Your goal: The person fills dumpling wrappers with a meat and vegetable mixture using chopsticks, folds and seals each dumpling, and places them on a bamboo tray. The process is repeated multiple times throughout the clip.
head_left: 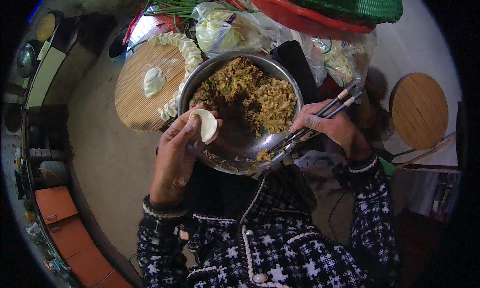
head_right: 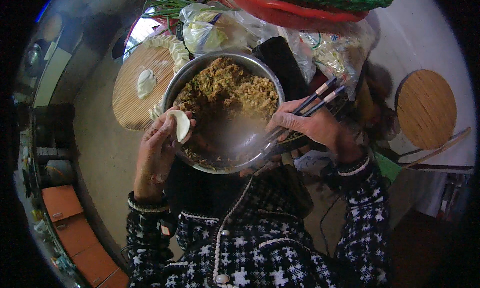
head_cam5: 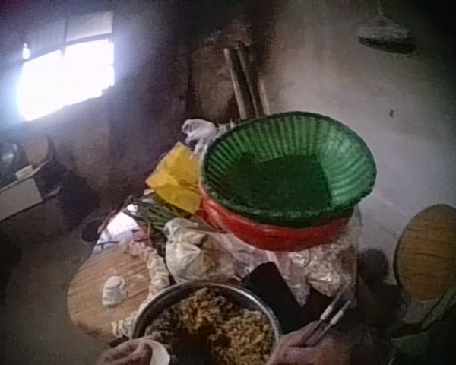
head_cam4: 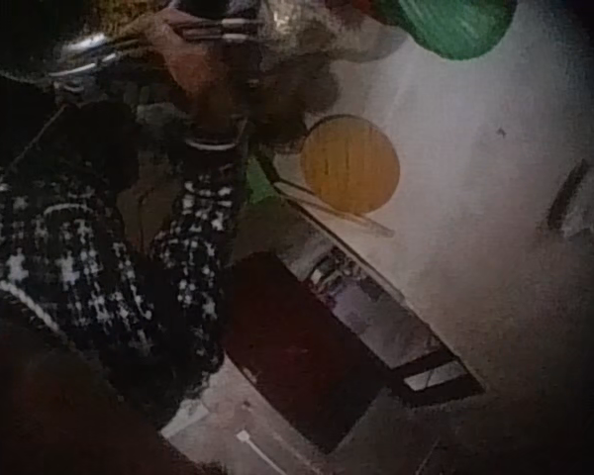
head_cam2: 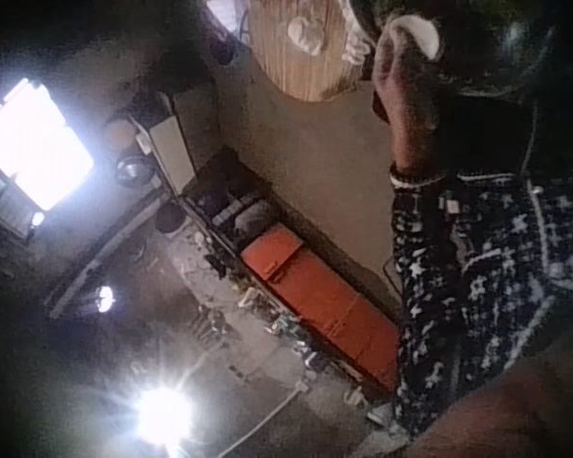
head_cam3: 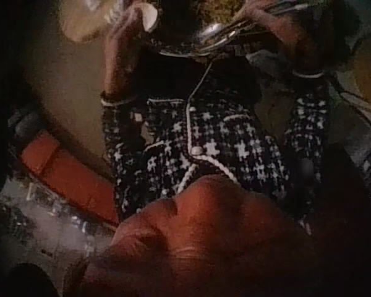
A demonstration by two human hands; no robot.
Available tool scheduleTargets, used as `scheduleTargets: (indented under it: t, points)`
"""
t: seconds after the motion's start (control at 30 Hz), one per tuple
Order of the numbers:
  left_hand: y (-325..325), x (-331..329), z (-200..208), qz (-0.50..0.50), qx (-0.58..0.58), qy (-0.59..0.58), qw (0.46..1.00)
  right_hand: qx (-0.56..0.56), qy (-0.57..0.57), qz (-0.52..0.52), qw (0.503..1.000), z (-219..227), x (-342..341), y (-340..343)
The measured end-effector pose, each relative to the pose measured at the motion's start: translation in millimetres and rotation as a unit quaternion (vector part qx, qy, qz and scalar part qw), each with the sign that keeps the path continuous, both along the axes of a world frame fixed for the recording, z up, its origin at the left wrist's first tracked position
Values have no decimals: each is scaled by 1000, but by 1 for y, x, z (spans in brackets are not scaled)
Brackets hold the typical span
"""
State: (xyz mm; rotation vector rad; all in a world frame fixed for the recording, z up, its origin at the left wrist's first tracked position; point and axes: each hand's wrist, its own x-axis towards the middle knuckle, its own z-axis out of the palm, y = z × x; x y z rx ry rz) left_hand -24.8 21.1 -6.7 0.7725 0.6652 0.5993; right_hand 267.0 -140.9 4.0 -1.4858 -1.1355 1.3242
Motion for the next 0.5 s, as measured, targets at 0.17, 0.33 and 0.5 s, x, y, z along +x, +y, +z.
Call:
scheduleTargets:
  t: [0.17, 0.33, 0.5]
  points:
    - [-9, 12, 2, -8, -35, 12, 999, 119, 119, -147, 975, -3, -20, 5]
    - [-12, 20, 5, -27, -99, 10, 995, 348, -105, -128, 923, 6, -41, 9]
    - [-20, 28, 12, -38, -116, -93, 988, 467, -323, 35, 822, 7, -43, 13]
